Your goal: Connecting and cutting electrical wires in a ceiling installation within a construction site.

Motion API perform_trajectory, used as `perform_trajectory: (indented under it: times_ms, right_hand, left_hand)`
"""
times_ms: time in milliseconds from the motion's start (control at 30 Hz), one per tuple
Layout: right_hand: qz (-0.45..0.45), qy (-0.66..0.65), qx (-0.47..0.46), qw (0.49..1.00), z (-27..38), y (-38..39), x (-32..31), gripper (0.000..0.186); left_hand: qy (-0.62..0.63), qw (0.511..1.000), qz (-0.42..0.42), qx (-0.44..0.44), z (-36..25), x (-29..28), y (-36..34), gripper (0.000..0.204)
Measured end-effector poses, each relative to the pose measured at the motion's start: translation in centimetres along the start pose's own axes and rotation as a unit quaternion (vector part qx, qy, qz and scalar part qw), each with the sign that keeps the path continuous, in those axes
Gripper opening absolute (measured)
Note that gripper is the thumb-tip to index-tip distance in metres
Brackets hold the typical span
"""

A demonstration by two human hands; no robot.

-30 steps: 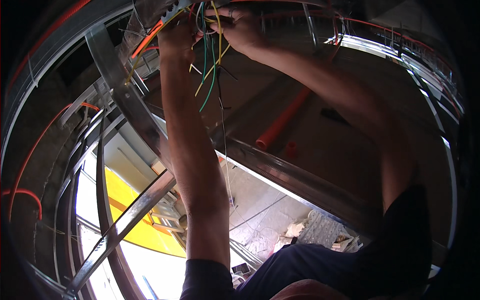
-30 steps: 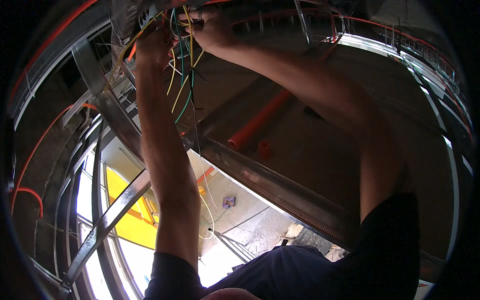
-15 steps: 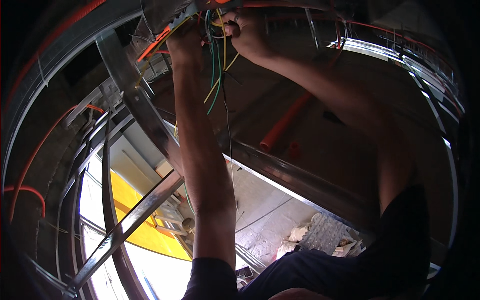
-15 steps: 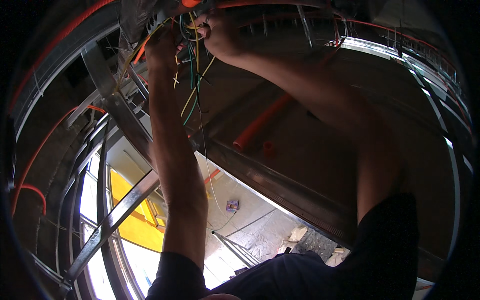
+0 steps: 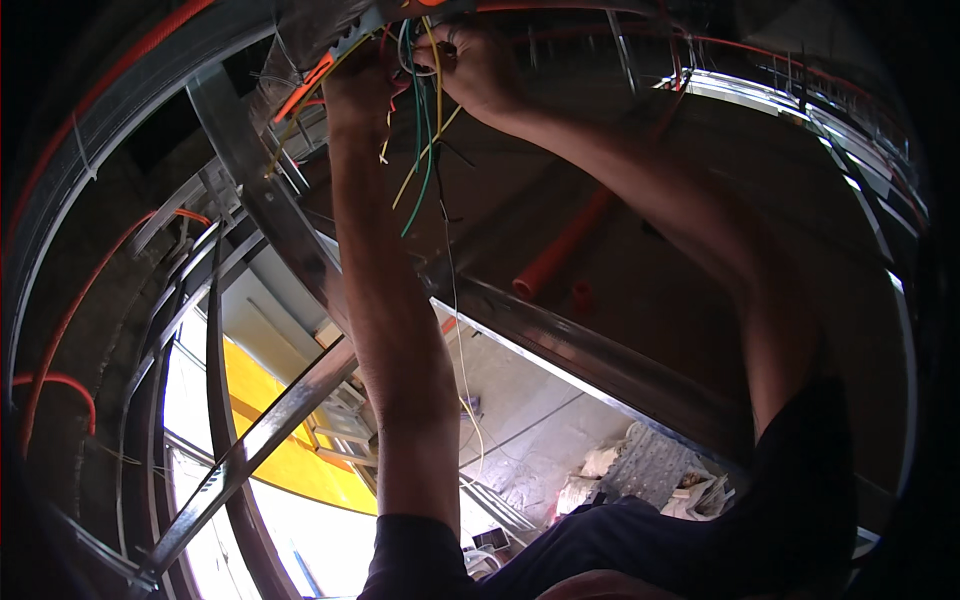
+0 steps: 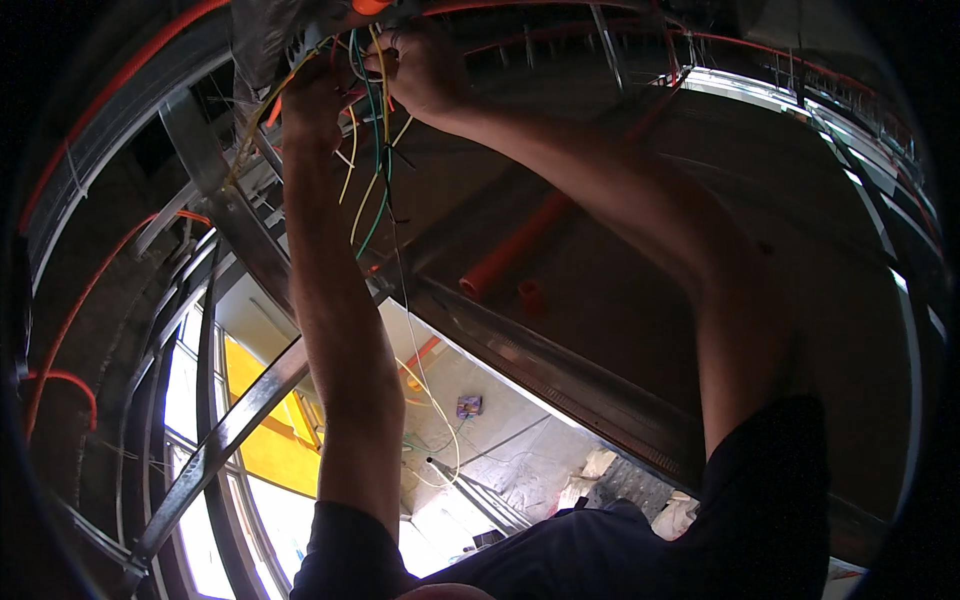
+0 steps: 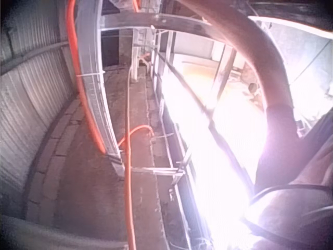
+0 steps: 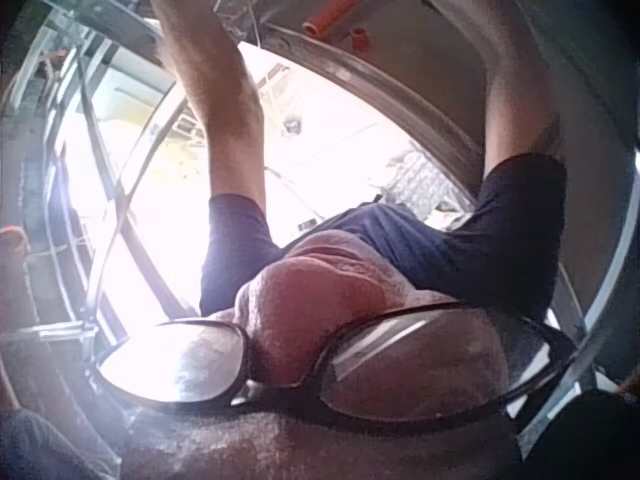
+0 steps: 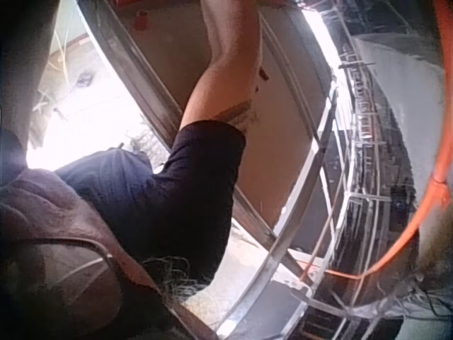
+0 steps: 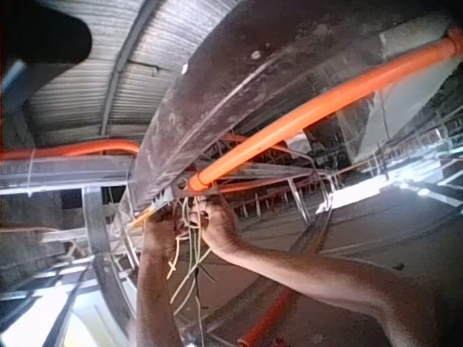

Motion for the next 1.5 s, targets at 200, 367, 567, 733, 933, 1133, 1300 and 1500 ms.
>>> perform_trajectory:
  times_ms: [200, 367, 567, 733, 933, 1133, 1300, 1500]
  right_hand:
    - [0.041, 0.006, 0.047, 0.998, -0.1, 0.6, 0.1, 0.021]
    - [-0.004, 0.117, -0.038, 0.992, 1.3, 0.6, -0.6, 0.016]
    - [0.000, 0.035, 0.015, 0.999, -0.5, 0.5, -0.5, 0.011]
    - [-0.015, 0.007, -0.014, 1.000, 0.7, 0.8, -0.7, 0.017]
    - [-0.059, 0.032, 0.060, 0.996, 0.3, 1.5, 0.0, 0.023]
    - [0.007, 0.107, 0.049, 0.993, 0.2, 1.2, 1.5, 0.029]
    - [0.041, 0.065, 0.010, 0.997, 1.3, 1.0, 1.5, 0.029]
    - [-0.006, 0.076, -0.033, 0.997, 1.7, 0.9, 0.5, 0.017]
  left_hand:
    - [0.004, 0.998, -0.066, -0.015, 0.9, 0.0, -0.2, 0.007]
    - [0.015, 0.998, -0.057, 0.014, 0.3, 0.7, -0.1, 0.007]
    - [0.002, 0.999, -0.039, -0.011, 0.2, 0.7, -0.3, 0.009]
    - [-0.028, 0.999, -0.034, -0.009, 0.8, 0.1, -0.4, 0.006]
    - [-0.119, 0.987, -0.058, 0.092, 1.0, -0.9, -1.9, 0.017]
    - [-0.029, 0.997, -0.039, 0.062, 2.0, -1.0, -2.2, 0.020]
    - [-0.163, 0.977, -0.002, 0.139, -0.9, 0.4, -0.8, 0.015]
    - [0.096, 0.992, -0.032, -0.072, 1.4, -0.5, 0.0, 0.010]
Point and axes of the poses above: each hand's wrist, its own y-axis away from the middle knuckle, its own x-axis out of the palm, z = x × y, the point moved 10 cm from there along -y, towards the middle knuckle, and after that the axes turned 1 degree about -y, right-handed, at the moved point
